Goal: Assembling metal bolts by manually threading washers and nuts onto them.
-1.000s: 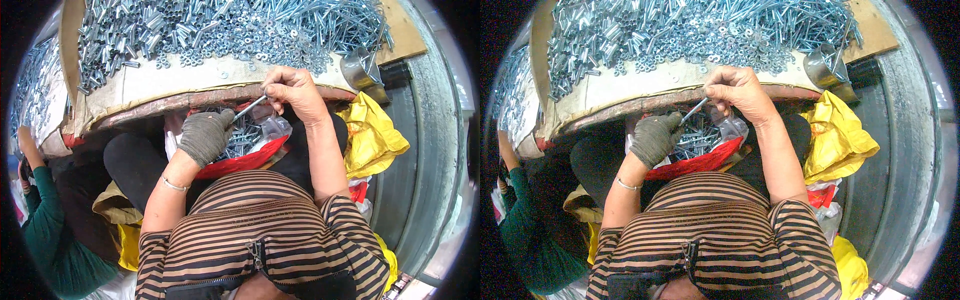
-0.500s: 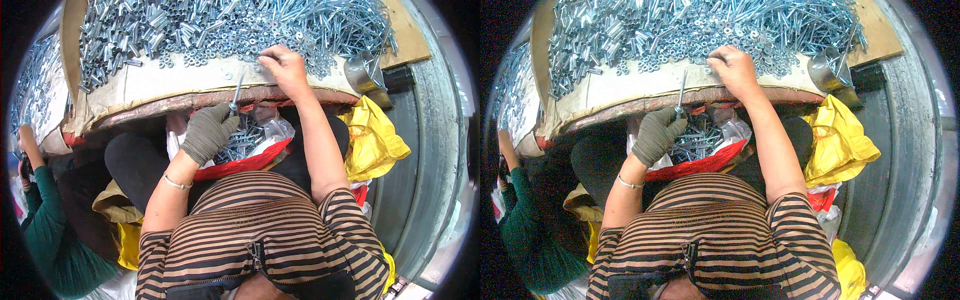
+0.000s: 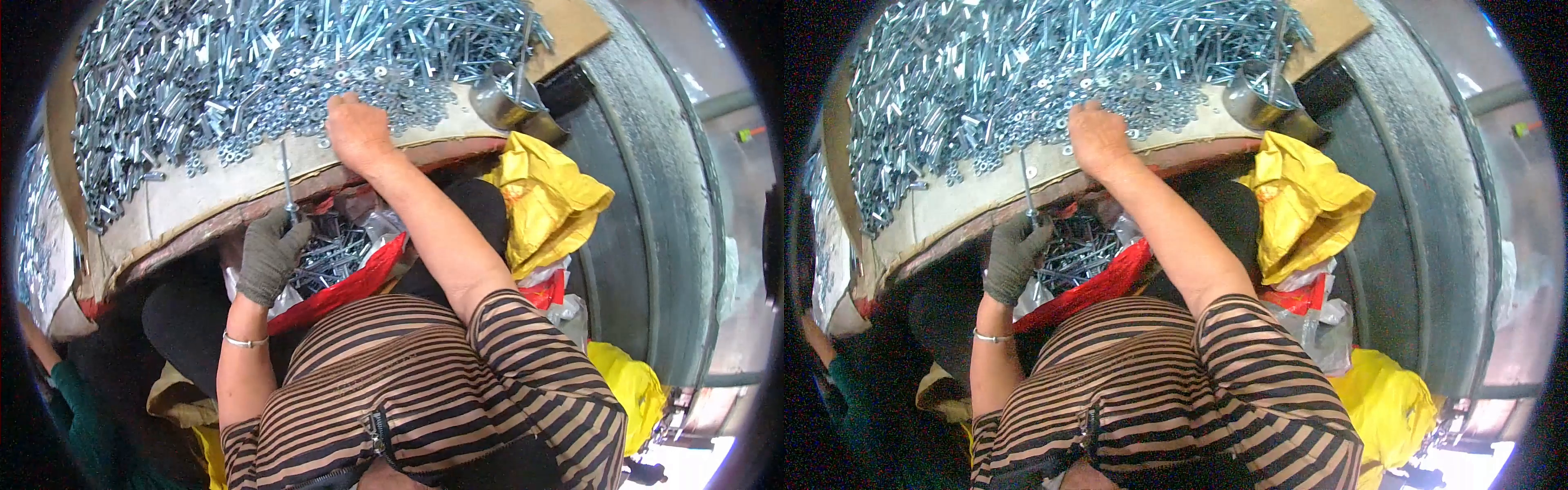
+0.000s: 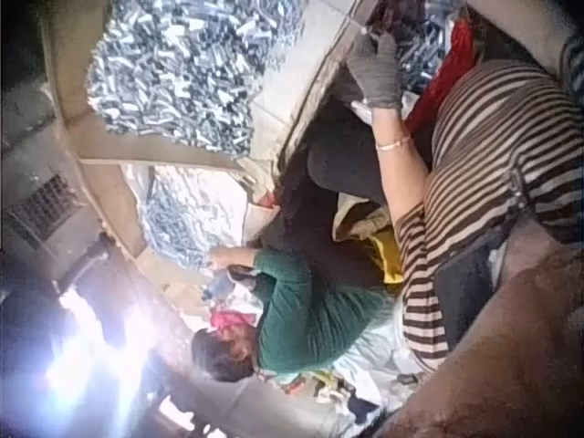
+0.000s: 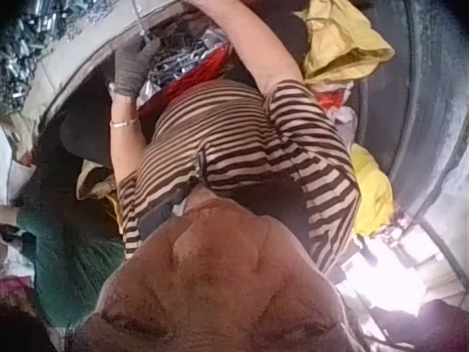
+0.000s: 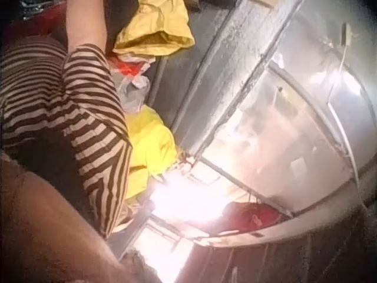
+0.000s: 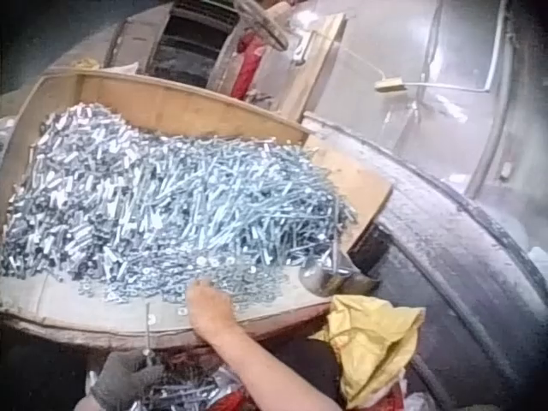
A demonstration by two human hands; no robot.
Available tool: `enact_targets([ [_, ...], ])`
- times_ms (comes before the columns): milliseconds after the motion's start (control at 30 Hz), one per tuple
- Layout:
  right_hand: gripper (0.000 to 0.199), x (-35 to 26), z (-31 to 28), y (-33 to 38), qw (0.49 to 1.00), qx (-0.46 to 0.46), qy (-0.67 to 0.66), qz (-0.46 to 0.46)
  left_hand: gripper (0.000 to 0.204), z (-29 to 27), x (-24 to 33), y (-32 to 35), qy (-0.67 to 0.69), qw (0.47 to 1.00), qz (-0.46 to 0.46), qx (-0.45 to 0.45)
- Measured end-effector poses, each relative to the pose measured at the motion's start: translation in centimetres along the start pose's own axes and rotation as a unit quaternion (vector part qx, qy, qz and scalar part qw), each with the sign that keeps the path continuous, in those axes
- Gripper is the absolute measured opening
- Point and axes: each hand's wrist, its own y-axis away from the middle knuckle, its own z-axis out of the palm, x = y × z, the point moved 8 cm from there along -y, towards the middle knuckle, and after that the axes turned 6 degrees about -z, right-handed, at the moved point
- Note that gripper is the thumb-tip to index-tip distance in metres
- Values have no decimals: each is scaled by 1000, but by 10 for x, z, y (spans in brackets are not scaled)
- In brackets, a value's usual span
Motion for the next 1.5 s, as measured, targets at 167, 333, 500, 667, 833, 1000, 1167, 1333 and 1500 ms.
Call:
enact_targets([
  [167,14,-18,-7,4,997,9,-26,-68,22,-4,-2,3,-64,997,25,23],
  [333,3,-2,-21,25,777,-36,-621,95,23,-9,24,17,-184,980,39,65],
  [500,10,-17,-47,47,653,-81,-750,61,24,4,32,23,-286,955,78,3],
  [667,10,-24,-48,53,654,-118,-745,61,20,3,49,29,-315,940,129,36],
  [833,10,-78,-23,76,507,-202,-830,119,17,-17,50,31,-138,969,156,131],
  [1000,28,-78,-34,60,683,-59,-727,-46,16,-23,48,32,-91,970,161,159],
  [1167,57,-124,-36,49,646,-145,-747,-48,14,-40,52,39,-144,938,212,235],
  [1333,66,-108,-61,57,633,-39,-771,-59,14,-109,31,38,12,941,93,324],
  [1500,56,-99,-56,49,580,-33,-812,56,19,-57,50,43,-88,953,155,244],
])
